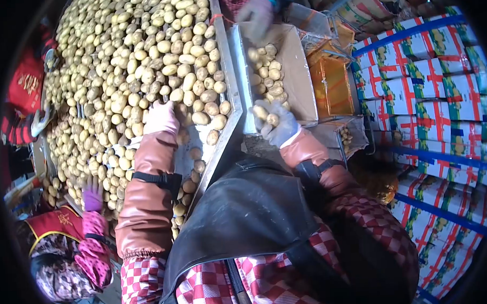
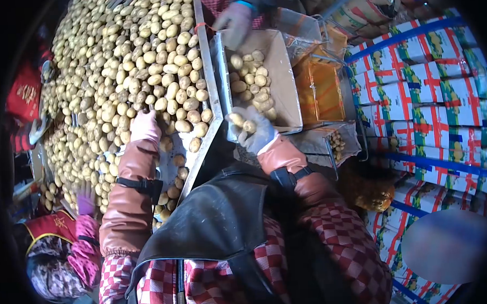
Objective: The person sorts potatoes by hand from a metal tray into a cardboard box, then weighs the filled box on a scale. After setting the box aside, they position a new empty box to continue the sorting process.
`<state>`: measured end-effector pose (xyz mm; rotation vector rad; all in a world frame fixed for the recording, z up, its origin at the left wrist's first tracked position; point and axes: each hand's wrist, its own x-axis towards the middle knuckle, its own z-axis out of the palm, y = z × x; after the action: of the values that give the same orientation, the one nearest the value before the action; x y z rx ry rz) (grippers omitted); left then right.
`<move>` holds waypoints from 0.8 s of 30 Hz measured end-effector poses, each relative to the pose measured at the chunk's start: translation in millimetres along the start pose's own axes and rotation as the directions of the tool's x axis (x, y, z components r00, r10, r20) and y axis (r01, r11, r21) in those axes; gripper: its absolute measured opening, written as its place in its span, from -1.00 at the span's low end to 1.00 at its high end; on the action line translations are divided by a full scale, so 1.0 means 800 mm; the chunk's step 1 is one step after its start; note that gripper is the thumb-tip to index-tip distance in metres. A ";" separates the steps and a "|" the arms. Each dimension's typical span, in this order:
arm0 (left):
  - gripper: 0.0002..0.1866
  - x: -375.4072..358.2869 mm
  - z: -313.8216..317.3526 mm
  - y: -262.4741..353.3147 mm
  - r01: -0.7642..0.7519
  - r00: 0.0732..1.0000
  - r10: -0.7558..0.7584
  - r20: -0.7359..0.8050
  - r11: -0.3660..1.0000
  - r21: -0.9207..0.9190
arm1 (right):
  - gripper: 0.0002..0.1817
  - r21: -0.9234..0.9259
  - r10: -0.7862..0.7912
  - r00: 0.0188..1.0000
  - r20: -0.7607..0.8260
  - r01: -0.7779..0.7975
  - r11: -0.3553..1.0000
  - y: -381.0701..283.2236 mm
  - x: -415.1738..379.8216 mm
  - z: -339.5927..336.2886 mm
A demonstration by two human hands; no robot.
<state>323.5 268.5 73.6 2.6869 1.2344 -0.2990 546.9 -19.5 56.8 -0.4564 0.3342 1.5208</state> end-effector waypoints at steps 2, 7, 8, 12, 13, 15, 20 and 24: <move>-0.60 -0.016 -0.010 0.019 -0.017 1.000 0.018 -0.013 0.997 0.076 | -0.35 -0.014 -0.171 0.985 0.023 0.171 0.985 -0.011 -0.017 0.001; -0.68 0.028 0.036 0.007 -0.075 0.993 0.072 0.093 0.997 0.029 | -0.54 0.038 -0.226 0.972 -0.067 0.229 0.973 -0.044 -0.022 -0.022; -0.74 0.022 0.034 0.011 -0.116 0.993 0.117 -0.002 0.990 0.076 | -0.59 0.024 -0.223 0.970 -0.092 0.226 0.974 -0.050 -0.020 -0.035; -0.76 -0.005 0.034 0.022 0.055 0.997 -0.054 0.059 0.998 -0.010 | -0.63 -0.914 -0.737 0.542 0.403 0.196 -0.356 -0.050 -0.069 -0.064; -0.72 -0.009 0.036 0.015 0.012 1.000 -0.011 0.013 0.998 -0.063 | -0.62 -0.941 -0.788 0.525 0.321 0.270 -0.204 -0.056 -0.099 -0.055; -0.60 -0.023 0.021 0.015 -0.083 0.996 0.076 -0.056 0.986 -0.143 | -0.66 -0.967 -0.859 0.478 0.184 -0.066 -0.244 -0.091 -0.162 -0.089; -0.54 -0.037 0.033 -0.012 -0.151 0.951 0.001 -0.309 0.874 -0.463 | -0.65 -0.995 -0.901 0.424 0.089 -0.002 -0.100 -0.171 -0.280 -0.168; -0.62 -0.053 0.012 0.009 -0.179 0.901 -0.111 -0.419 0.784 -0.594 | -0.71 -0.977 -0.743 0.669 -0.005 0.156 0.147 -0.131 -0.224 -0.134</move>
<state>301.0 230.3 75.4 2.2195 1.1109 0.6549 653.3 -227.8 58.1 -1.8006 -0.4019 0.7101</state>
